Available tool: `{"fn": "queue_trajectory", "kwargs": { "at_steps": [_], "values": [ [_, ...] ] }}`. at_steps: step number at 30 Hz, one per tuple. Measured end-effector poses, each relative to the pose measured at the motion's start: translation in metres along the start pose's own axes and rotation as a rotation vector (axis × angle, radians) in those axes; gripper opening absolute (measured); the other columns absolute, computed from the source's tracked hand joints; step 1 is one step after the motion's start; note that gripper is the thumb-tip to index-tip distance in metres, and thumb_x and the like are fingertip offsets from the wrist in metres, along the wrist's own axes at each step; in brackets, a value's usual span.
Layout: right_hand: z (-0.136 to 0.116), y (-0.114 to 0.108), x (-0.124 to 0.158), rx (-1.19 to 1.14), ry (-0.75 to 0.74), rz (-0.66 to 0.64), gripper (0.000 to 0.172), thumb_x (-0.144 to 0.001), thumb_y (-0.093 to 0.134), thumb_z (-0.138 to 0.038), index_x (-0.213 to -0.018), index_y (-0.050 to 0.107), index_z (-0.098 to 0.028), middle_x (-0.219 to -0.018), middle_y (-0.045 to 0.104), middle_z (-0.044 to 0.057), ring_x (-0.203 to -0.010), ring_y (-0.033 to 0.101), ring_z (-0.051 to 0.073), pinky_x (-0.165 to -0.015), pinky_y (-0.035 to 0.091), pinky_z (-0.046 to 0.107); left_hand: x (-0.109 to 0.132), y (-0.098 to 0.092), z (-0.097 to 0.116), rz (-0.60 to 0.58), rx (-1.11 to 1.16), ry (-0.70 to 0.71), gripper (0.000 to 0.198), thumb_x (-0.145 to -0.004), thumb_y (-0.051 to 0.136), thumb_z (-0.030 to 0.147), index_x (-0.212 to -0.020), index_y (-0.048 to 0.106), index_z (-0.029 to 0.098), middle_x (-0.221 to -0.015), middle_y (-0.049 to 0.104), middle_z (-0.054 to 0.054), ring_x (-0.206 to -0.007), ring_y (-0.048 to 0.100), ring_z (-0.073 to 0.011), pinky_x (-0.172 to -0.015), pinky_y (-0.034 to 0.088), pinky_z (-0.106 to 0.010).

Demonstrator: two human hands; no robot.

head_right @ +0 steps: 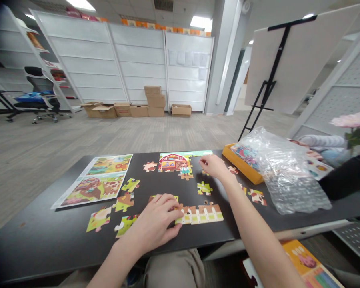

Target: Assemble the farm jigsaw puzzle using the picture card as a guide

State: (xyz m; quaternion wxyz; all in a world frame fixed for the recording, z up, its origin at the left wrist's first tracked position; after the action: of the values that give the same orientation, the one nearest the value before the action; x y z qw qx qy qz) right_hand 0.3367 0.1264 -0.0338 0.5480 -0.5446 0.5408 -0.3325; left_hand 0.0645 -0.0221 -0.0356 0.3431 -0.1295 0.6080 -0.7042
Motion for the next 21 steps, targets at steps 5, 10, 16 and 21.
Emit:
{"fn": "queue_trajectory", "kwargs": {
  "at_steps": [5,10,16,21],
  "values": [
    [0.000,-0.001,0.000,0.004,-0.004,-0.007,0.027,-0.094,0.054,-0.034,-0.093,0.078,-0.022,-0.086,0.078,0.006,-0.078,0.067,0.021,-0.064,0.041,0.025,0.006,-0.009,-0.006,-0.021,0.090,-0.055,0.022,-0.089,0.069,0.035,-0.109,0.067,0.026,-0.115,0.068,-0.003,-0.115,0.054,-0.0252,-0.096,0.043,-0.041],
    [-0.003,-0.002,0.000,-0.003,0.000,-0.012,0.027,-0.093,0.054,-0.034,-0.093,0.078,-0.021,-0.086,0.077,0.006,-0.077,0.067,0.021,-0.063,0.039,0.025,0.013,-0.013,-0.029,-0.043,0.052,-0.175,0.019,-0.098,0.053,0.020,-0.111,0.067,0.024,-0.117,0.069,-0.005,-0.111,0.057,-0.0230,-0.093,0.045,-0.039],
    [-0.005,-0.002,0.002,-0.032,0.002,-0.030,0.028,-0.094,0.054,-0.034,-0.093,0.078,-0.020,-0.082,0.077,0.005,-0.072,0.065,0.019,-0.061,0.037,0.025,0.019,-0.012,-0.051,-0.088,0.030,-0.252,0.020,-0.099,0.051,0.020,-0.105,0.070,0.023,-0.118,0.069,-0.005,-0.109,0.060,-0.0229,-0.093,0.048,-0.036],
    [-0.003,-0.003,0.000,-0.042,-0.025,-0.017,0.026,-0.094,0.054,-0.032,-0.092,0.077,-0.020,-0.080,0.076,0.006,-0.070,0.064,0.019,-0.061,0.038,0.026,0.026,-0.015,-0.062,-0.098,0.084,-0.268,0.019,-0.098,0.052,0.021,-0.097,0.071,0.024,-0.112,0.069,-0.005,-0.103,0.061,-0.0213,-0.092,0.049,-0.033]
  ]
}}
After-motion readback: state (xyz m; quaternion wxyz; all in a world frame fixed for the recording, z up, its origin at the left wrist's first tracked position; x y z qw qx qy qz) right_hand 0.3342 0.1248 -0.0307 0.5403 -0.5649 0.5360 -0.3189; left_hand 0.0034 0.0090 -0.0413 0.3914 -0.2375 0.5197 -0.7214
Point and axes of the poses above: each hand's wrist, its own x-axis away from the middle knuckle, its own y-axis out of the palm, z = x × y, the point moved 1 cm from there along -x, towards the middle knuckle
